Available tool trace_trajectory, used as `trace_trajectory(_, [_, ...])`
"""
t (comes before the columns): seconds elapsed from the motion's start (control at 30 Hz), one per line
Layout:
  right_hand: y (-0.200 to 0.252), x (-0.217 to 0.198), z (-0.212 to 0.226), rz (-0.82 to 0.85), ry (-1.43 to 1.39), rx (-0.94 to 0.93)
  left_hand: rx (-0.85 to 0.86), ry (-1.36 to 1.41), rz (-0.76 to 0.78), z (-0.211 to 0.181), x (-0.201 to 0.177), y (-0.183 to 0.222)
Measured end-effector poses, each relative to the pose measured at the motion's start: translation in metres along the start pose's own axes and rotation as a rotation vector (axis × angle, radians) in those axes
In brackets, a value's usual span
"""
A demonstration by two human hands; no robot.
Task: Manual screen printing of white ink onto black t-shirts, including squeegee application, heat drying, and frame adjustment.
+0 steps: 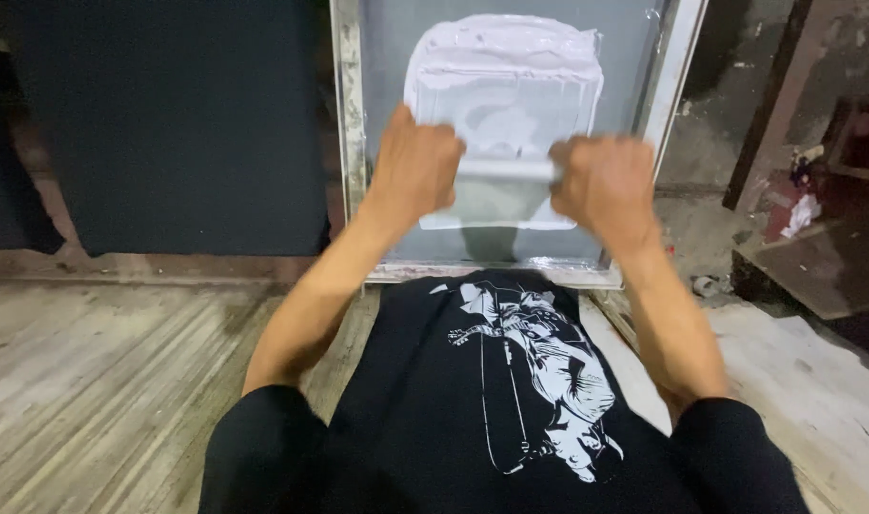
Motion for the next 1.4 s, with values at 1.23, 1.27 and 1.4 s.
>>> trace_trajectory(1.23, [0.132, 0.092, -0.023, -0.045, -1.217, 0.977, -1.174, 0.65, -0.2, 0.053, 0.108, 0.14])
trace_trajectory(1.27, [0.132, 0.11, -0.028, -0.062, -1.226, 0.999, -1.185, 0.646, -0.193, 0.054, 0.106, 0.139])
trace_trajectory(1.4, [0.133, 0.108, -0.033, -0.056, -1.278, 0.993, -1.195, 0.65, -0.169, 0.043, 0.083, 0.137])
Point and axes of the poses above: each hand's wrist, its own y-axis away from the middle knuckle, its own x-axis out of the palm, z = x × y, the point moved 1 cm from there along -y, towards the middle knuckle, and after that the axes turned 3 degrees about z, right-handed, at the moved point
